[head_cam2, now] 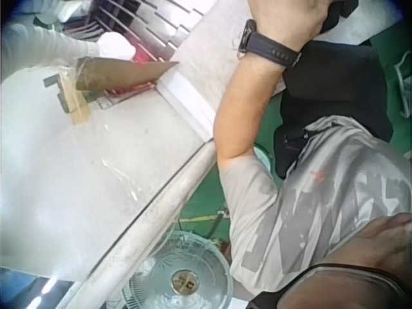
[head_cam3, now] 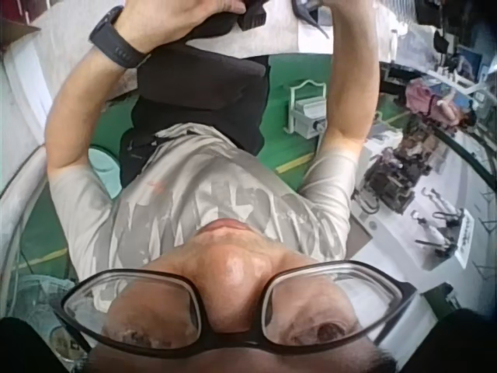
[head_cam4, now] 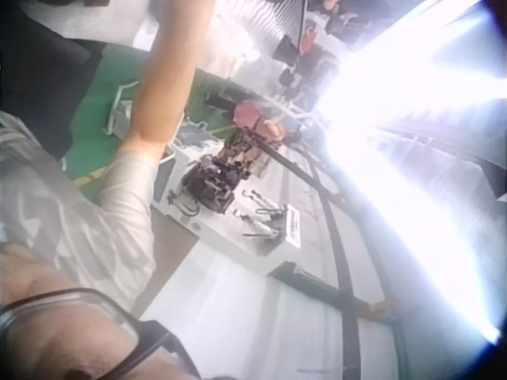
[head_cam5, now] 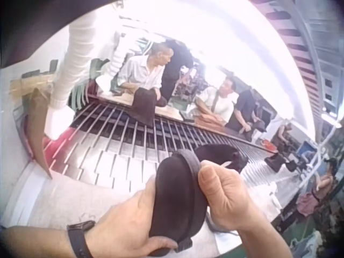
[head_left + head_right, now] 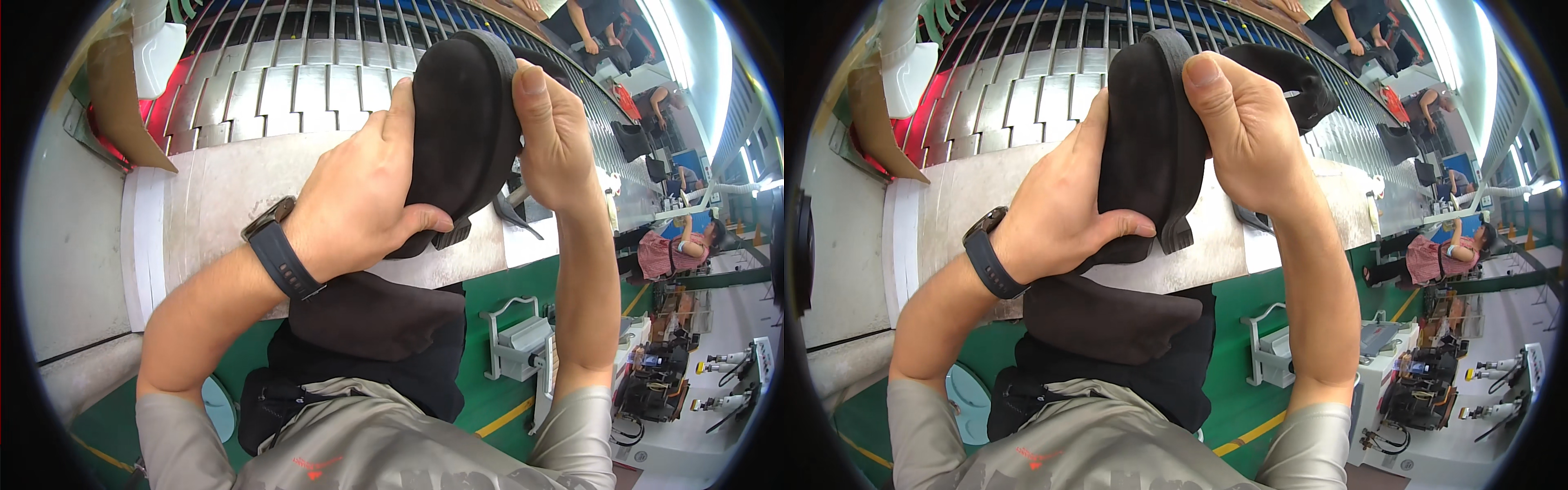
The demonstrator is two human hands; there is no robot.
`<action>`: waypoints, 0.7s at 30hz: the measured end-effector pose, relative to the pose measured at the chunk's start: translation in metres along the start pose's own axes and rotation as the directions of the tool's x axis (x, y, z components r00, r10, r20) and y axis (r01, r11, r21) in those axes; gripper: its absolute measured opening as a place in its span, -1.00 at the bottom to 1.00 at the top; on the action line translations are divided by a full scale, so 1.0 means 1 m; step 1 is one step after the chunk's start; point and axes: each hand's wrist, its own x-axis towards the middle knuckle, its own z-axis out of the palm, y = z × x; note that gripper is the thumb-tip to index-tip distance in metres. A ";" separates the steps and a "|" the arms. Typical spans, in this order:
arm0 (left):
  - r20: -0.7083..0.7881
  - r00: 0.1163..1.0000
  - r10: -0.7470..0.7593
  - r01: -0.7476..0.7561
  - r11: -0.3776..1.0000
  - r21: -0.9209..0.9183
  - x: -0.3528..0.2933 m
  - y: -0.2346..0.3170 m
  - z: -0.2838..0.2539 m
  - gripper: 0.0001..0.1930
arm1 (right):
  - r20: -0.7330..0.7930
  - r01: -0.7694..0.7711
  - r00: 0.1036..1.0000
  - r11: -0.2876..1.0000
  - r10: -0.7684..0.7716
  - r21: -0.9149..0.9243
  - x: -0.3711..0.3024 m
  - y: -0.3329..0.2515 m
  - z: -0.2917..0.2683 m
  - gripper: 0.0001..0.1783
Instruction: The person attaches soles to boots by pressing them together along the edges by hand, then places the assembled boots onto a conveyor belt.
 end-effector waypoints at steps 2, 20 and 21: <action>0.005 1.000 -0.011 0.011 1.000 -0.001 0.000 0.001 0.000 0.30 | -0.001 -0.022 1.000 0.994 0.022 -0.111 -0.001 -0.002 -0.006 -0.36; -0.042 0.999 0.013 -0.012 0.999 0.040 -0.010 0.026 0.003 0.32 | 0.094 -0.260 0.956 0.950 0.278 -0.171 0.009 -0.046 -0.025 -0.16; -0.034 0.999 0.007 -0.006 0.999 0.031 -0.011 0.025 0.003 0.32 | 0.095 -0.261 0.955 0.950 0.280 -0.170 0.010 -0.044 -0.024 -0.16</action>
